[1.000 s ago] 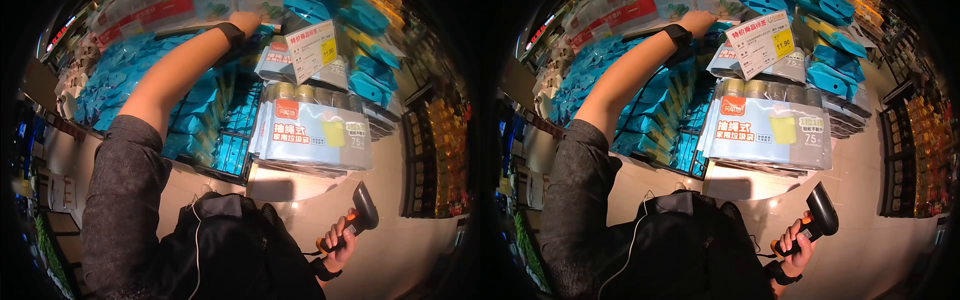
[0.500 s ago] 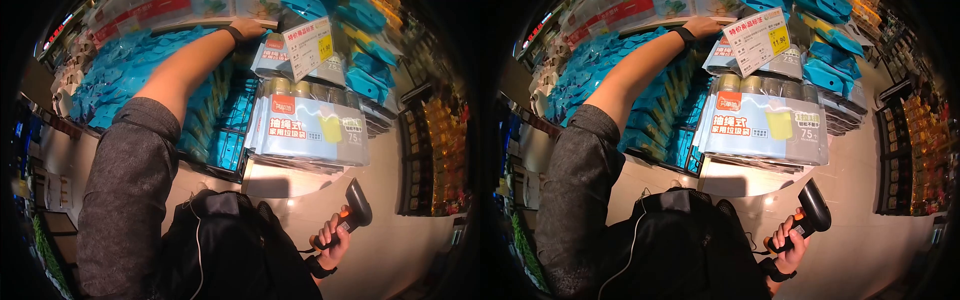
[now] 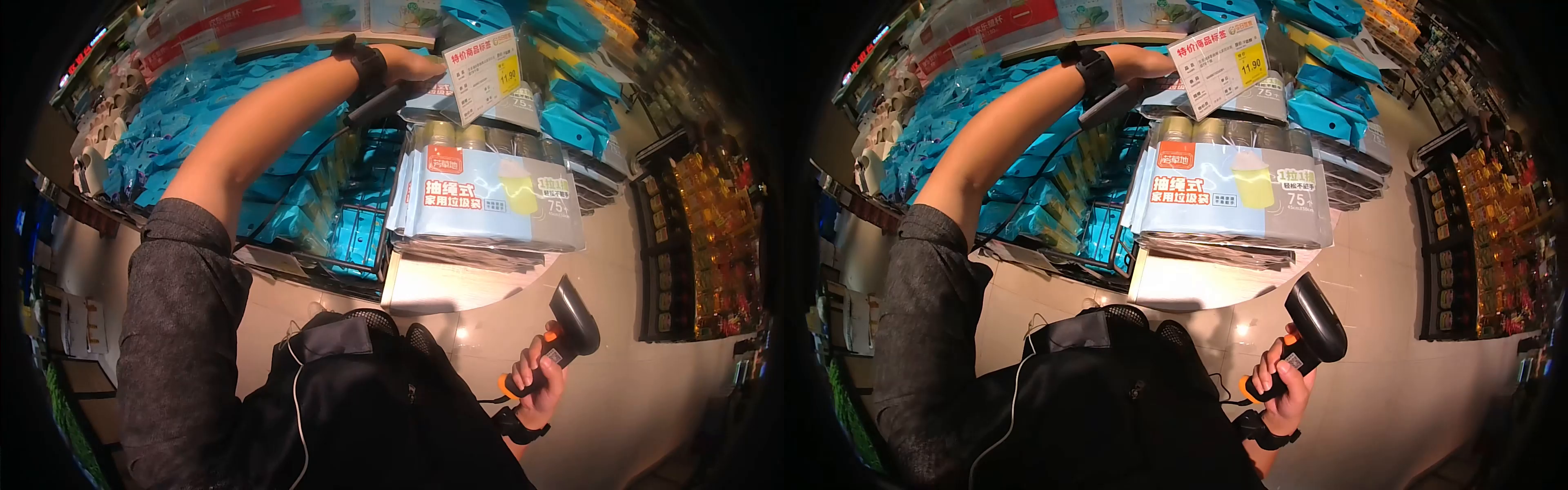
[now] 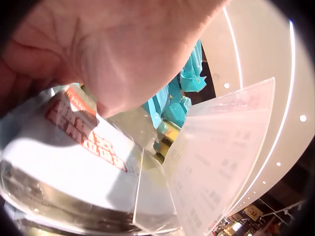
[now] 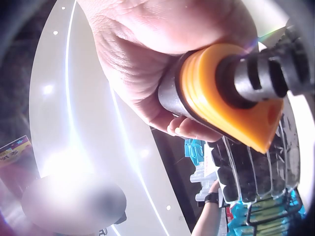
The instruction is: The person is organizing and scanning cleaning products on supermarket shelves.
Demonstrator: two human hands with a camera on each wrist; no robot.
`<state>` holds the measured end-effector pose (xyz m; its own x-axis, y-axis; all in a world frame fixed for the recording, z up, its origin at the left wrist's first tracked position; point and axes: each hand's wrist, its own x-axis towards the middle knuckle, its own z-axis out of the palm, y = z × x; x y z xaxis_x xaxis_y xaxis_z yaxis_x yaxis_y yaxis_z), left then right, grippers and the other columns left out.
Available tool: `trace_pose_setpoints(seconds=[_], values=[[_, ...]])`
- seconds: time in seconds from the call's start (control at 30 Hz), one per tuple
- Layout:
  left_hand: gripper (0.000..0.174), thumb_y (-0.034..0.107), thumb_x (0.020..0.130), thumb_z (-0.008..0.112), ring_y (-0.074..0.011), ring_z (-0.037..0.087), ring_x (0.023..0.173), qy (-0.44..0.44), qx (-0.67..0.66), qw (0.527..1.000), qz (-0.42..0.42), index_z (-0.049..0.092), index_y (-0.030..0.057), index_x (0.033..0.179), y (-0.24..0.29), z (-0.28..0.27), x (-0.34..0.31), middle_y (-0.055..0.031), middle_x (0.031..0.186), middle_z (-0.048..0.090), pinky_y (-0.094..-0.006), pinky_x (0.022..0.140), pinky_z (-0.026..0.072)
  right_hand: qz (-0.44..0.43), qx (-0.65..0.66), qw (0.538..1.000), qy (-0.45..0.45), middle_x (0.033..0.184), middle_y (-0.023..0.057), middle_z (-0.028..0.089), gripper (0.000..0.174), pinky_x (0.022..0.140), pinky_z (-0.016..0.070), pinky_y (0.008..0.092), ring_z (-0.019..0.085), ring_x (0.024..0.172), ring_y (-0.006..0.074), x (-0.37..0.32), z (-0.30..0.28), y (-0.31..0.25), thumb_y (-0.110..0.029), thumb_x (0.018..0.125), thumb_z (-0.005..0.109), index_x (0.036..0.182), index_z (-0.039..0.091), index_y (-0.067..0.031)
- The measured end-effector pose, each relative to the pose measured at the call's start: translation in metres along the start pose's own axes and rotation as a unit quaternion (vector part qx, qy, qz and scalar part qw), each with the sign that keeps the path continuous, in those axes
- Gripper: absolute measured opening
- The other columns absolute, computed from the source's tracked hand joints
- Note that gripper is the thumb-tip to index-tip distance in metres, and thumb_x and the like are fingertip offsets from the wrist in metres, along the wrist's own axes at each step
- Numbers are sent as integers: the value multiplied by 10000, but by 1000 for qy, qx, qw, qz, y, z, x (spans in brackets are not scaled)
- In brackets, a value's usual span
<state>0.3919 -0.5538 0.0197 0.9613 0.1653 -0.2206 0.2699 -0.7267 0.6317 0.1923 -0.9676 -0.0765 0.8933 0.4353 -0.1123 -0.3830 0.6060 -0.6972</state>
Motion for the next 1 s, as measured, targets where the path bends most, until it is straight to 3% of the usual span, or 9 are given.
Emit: trace_pose_setpoints(seconds=[0.03,0.07,0.2,0.27,0.37,0.6,0.67,0.77,1.0], values=[[408,390,921,313,-139,328,466,-60,-70,995,-27,494,87,716,-3,5,6,3,559,399,-273,457,292,-6,-1,1000,4,641,79,410,494,382,364,226,394,428,119,0,0,-2,-79,749,541,1179,308,-7],[421,381,936,294,-113,298,471,-31,-77,996,-14,467,90,687,-4,13,7,4,559,371,-270,455,255,-16,-1,1000,-5,642,79,410,494,382,365,225,393,427,119,0,0,-3,-80,752,539,1181,303,-8],[400,389,926,345,-106,325,479,-15,-98,995,-14,512,82,732,0,15,0,6,572,398,-258,458,263,-37,2,999,-4,644,77,413,490,378,363,223,390,425,114,-3,-8,-5,-87,762,531,1187,297,-15],[397,393,920,365,-107,324,480,40,-128,991,-18,533,80,744,5,19,-8,6,565,396,-256,472,281,-38,3,999,6,644,75,414,487,377,360,222,389,425,112,-4,-11,-4,-89,764,530,1188,301,-16],[405,393,916,379,-110,339,488,-4,-110,994,-25,540,82,711,-2,15,10,5,561,414,-258,494,299,-36,7,999,19,647,73,417,481,373,355,221,386,426,108,-4,-12,-2,-90,762,530,1187,316,-20],[450,414,906,359,-127,424,530,21,-41,999,20,545,92,653,-6,17,33,-7,589,488,-283,532,338,-31,14,999,22,662,76,423,477,377,352,218,391,440,110,2,-2,2,-86,760,524,1191,329,-25],[490,474,884,340,-153,472,579,8,75,997,17,580,102,673,-6,17,42,-33,628,535,-316,585,366,-25,7,999,20,664,76,423,481,377,353,218,392,441,111,4,2,2,-84,759,524,1194,326,-25],[522,526,862,331,-175,504,627,38,112,993,-11,613,119,694,-13,17,49,-51,685,576,-328,628,377,-22,9,1000,5,664,76,421,486,378,355,220,392,440,112,7,3,4,-79,758,524,1196,320,-26],[538,527,854,364,-193,522,672,28,0,1000,8,626,59,896,7,9,-10,-79,807,596,-316,665,407,-119,-7,993,-22,711,43,392,499,411,384,194,391,484,82,17,-9,-24,-91,809,465,1260,261,-29]])
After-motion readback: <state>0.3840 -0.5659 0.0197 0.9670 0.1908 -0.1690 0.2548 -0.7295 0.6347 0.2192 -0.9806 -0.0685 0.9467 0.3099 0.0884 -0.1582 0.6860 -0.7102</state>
